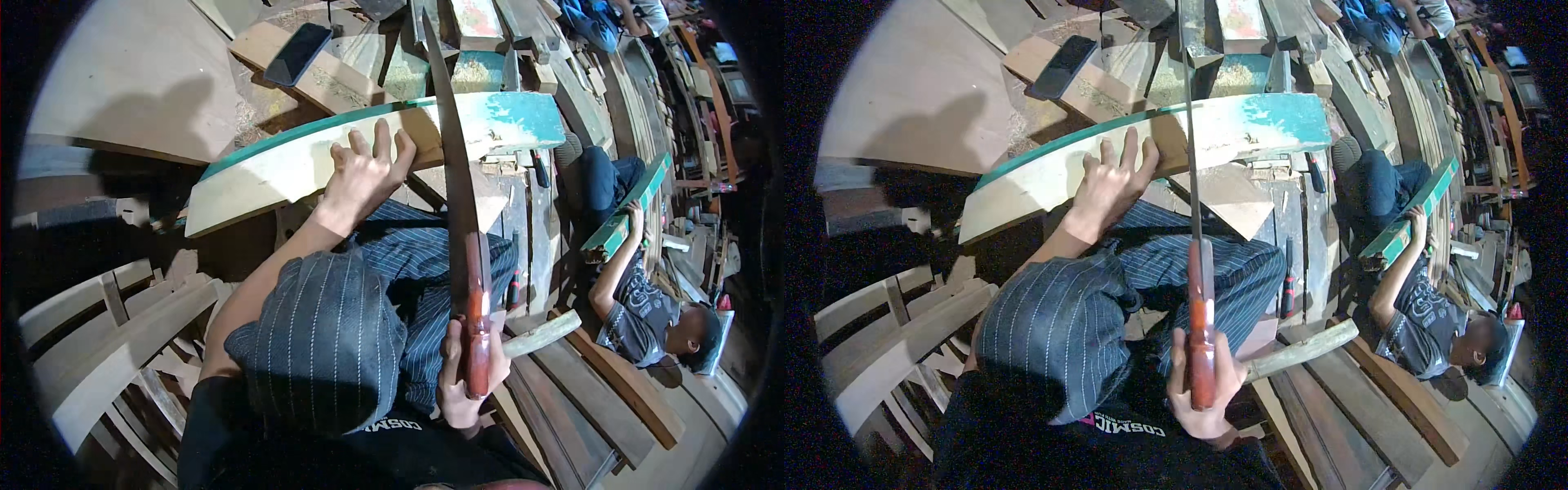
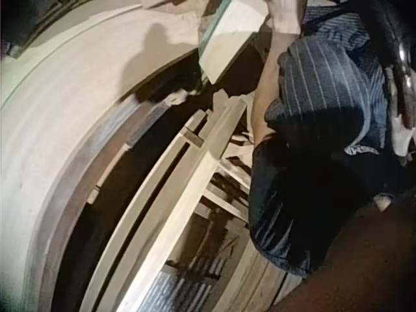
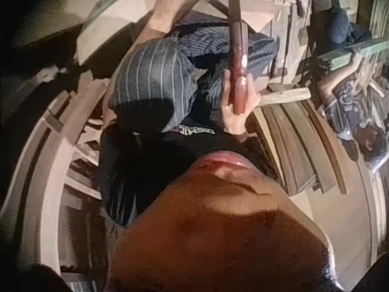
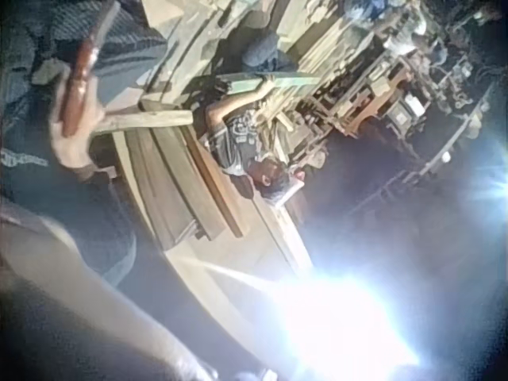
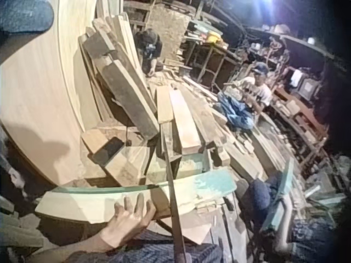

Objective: The person cuts a wooden board with a hand saw while holding the wood with one hand.

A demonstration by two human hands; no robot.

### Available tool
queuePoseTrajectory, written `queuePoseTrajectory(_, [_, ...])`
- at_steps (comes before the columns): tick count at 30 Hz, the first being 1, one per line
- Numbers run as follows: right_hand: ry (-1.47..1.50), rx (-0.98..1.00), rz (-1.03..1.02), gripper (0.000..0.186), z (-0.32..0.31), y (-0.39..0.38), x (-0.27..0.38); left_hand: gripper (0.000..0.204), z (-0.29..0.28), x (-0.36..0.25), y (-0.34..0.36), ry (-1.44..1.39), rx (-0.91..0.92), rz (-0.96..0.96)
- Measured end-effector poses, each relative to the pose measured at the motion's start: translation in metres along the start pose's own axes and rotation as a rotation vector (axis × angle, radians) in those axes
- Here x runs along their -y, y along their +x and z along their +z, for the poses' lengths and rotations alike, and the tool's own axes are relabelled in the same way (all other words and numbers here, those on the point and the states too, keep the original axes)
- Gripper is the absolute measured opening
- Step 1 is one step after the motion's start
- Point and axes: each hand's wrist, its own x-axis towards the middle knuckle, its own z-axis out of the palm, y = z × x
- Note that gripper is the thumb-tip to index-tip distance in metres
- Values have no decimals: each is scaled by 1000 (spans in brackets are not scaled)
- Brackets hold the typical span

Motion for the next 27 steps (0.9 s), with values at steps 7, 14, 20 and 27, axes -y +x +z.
queuePoseTrajectory(7, [124, -39, -170, 13, 45, 75, 4, 43, 1, 0, 0, 22, 14, 27])
queuePoseTrajectory(14, [268, -17, 56, 16, 36, 64, -17, 38, 7, -2, 1, 7, -21, -50])
queuePoseTrajectory(20, [-69, -74, -82, 22, -4, -11, -6, 36, -3, 0, 3, 114, 111, -16])
queuePoseTrajectory(27, [-16, 39, -28, 16, 0, 7, 0, 39, -1, -4, 1, 50, 31, -20])
